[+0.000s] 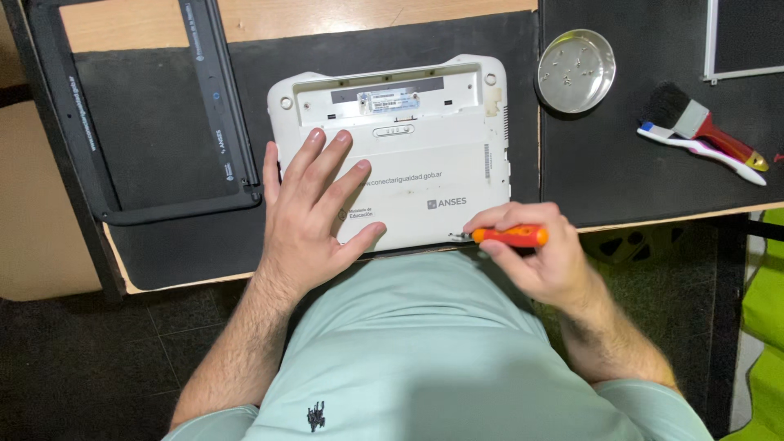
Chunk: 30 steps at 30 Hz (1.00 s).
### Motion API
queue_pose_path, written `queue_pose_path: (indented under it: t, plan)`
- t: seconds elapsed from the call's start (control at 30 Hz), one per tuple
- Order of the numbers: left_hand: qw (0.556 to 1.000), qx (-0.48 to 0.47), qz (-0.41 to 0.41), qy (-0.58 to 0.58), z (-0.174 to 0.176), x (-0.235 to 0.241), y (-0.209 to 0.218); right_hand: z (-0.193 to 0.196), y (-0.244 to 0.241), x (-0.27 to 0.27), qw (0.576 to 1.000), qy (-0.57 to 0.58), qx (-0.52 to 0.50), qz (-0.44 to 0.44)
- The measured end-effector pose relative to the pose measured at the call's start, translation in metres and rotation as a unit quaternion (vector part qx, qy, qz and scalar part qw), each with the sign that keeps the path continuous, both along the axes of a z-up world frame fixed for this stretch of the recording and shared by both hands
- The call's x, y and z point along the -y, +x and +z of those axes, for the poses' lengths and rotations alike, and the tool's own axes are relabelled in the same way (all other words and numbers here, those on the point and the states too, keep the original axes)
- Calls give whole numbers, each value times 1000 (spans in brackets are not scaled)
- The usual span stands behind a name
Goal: The person removes the battery from a white laptop and uses a screwdriver to unscrew the back cover. They then open the laptop, remove the keyboard, and unscrew a metal plate covering the internal components.
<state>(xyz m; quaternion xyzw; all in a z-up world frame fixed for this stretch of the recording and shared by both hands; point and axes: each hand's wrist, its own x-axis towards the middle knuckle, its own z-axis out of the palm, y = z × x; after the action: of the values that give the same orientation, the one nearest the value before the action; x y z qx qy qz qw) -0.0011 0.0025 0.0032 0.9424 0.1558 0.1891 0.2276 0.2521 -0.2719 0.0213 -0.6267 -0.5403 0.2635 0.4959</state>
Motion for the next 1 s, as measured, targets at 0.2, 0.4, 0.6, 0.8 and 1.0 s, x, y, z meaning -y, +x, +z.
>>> queue_pose_path:
  t: [0.2, 0.4, 0.6, 0.8, 1.0]
  plan:
    - [1000, -4, -5, -1, -3, -1, -2, -3, -4, -1, 996, 24, 90, 1]
    - [1000, -3, -5, -4, -4, -1, -2, 3, -2, -11, 990, 51, 124, 43]
    - [1000, -2, -10, -7, -2, -2, -2, 9, -2, -18, 987, 46, 138, 68]
    - [1000, 0, -8, -4, -3, -2, -2, 14, -3, -20, 985, 19, 153, 75]
    - [1000, 3, -14, -4, 0, -3, -2, 36, -11, -24, 967, 1, 239, 90]
